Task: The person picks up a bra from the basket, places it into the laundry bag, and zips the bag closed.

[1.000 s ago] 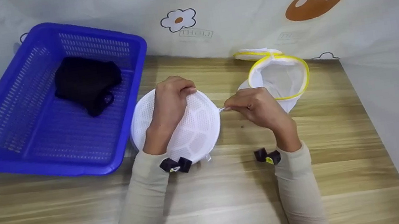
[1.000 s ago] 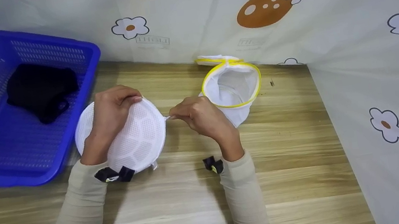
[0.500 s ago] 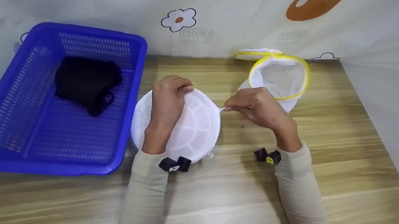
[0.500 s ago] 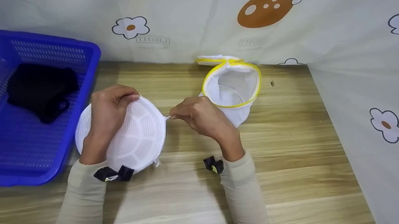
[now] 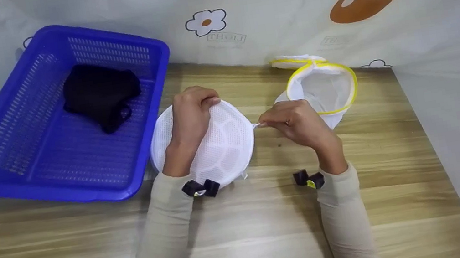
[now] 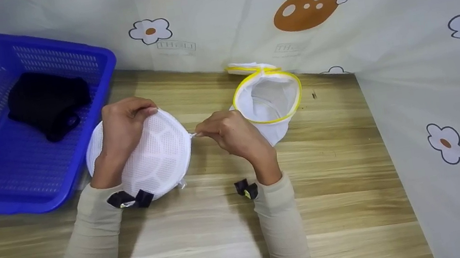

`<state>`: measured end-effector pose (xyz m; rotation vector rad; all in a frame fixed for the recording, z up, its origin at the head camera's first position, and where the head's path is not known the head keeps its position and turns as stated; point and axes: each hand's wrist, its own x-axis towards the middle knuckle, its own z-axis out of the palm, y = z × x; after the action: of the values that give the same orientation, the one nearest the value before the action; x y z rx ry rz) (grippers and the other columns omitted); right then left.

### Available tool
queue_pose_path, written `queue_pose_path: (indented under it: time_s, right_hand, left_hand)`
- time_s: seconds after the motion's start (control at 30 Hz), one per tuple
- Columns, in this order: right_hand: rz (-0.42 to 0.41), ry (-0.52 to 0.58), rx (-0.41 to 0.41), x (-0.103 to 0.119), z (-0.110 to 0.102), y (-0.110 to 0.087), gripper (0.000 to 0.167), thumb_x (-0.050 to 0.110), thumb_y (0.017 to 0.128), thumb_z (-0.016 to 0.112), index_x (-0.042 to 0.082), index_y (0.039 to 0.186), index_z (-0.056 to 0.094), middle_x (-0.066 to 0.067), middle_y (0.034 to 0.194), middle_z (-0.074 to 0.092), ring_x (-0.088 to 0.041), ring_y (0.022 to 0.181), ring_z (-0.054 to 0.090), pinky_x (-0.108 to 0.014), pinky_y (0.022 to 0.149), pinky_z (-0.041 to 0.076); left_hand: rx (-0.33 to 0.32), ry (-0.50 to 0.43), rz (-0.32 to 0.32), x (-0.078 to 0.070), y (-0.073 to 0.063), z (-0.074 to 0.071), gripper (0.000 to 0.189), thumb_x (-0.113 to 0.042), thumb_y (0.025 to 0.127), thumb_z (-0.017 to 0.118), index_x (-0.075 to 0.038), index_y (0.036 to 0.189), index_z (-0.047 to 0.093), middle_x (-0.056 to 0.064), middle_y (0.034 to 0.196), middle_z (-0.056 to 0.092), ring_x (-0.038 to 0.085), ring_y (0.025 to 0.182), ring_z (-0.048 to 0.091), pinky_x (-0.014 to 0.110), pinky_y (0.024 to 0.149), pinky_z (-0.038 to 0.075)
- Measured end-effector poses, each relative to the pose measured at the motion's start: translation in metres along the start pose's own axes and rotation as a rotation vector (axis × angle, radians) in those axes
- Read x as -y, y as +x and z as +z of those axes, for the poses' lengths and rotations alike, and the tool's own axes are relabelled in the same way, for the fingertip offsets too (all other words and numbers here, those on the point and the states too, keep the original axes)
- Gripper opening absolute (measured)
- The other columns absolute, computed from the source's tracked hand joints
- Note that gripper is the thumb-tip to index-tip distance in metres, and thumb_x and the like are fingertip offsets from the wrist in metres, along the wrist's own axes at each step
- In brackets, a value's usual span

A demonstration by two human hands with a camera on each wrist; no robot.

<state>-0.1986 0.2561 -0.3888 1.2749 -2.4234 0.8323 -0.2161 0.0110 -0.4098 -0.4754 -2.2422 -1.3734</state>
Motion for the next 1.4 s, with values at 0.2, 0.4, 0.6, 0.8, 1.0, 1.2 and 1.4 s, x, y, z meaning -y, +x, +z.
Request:
queue_pose_path:
  time_s: [0.2,0.4,0.6,0.8,1.0,1.2,1.4]
  right_hand:
    - [-0.004,0.008,-0.007,-0.0004,0.0009,0.0005,0.010,0.002,0.077,0.077,0.009,0.084,0.075,0.001,0.078,0.070,-0.010,0.066,0.061,-0.027,0.060,0.048]
    - [-0.002,-0.005,0.000,-0.0007,-0.0001,0.0002,0.009,0.003,0.078,0.077,0.009,0.085,0.076,0.003,0.080,0.071,-0.010,0.069,0.062,-0.027,0.062,0.050]
    - [-0.002,-0.013,0.006,-0.0017,-0.0010,-0.0002,0.008,0.004,0.079,0.076,0.008,0.085,0.076,0.002,0.080,0.071,-0.009,0.069,0.062,-0.027,0.062,0.050]
    - [-0.003,-0.002,0.006,-0.0008,-0.0014,0.0007,0.009,0.003,0.078,0.076,0.008,0.086,0.076,0.002,0.081,0.071,-0.010,0.070,0.063,-0.027,0.063,0.050]
    - [-0.001,0.005,-0.003,0.0003,-0.0005,0.0015,0.008,0.004,0.078,0.076,0.009,0.084,0.075,0.002,0.078,0.070,-0.010,0.067,0.060,-0.027,0.061,0.049]
    - [-0.009,0.004,-0.013,-0.0005,0.0004,0.0010,0.008,0.003,0.077,0.077,0.007,0.084,0.075,0.001,0.077,0.070,-0.011,0.065,0.060,-0.028,0.060,0.048]
    - [-0.007,-0.002,-0.004,-0.0021,0.0006,-0.0006,0.007,0.013,0.084,0.072,0.007,0.085,0.076,0.001,0.079,0.071,-0.011,0.068,0.062,-0.028,0.061,0.049]
  left_hand:
    - [-0.029,-0.011,-0.023,0.0021,-0.0003,-0.0006,0.021,-0.019,0.076,0.068,0.001,0.075,0.073,0.011,0.076,0.069,0.025,0.075,0.065,0.036,0.071,0.051]
    - [-0.039,-0.018,-0.037,0.0024,-0.0001,-0.0008,0.018,-0.017,0.077,0.069,0.001,0.075,0.073,0.012,0.076,0.069,0.025,0.075,0.066,0.036,0.071,0.051]
    - [-0.058,-0.014,-0.053,0.0007,0.0010,-0.0005,0.015,-0.013,0.078,0.071,0.002,0.076,0.073,0.012,0.076,0.069,0.025,0.075,0.066,0.036,0.072,0.052]
    - [-0.069,-0.011,-0.066,0.0004,0.0007,-0.0020,0.010,-0.009,0.077,0.072,0.001,0.075,0.074,0.012,0.076,0.070,0.023,0.074,0.066,0.035,0.071,0.052]
    - [-0.071,-0.008,-0.064,0.0038,0.0003,-0.0022,0.014,-0.013,0.076,0.072,0.001,0.075,0.074,0.012,0.075,0.069,0.023,0.073,0.066,0.035,0.070,0.052]
    - [-0.076,-0.004,-0.070,0.0049,0.0004,-0.0020,0.014,-0.014,0.075,0.072,0.000,0.073,0.073,0.011,0.074,0.069,0.022,0.072,0.065,0.035,0.069,0.051]
    - [-0.078,-0.005,-0.096,0.0037,0.0002,-0.0027,0.012,-0.012,0.076,0.072,0.001,0.075,0.074,0.011,0.076,0.070,0.022,0.074,0.066,0.034,0.070,0.051]
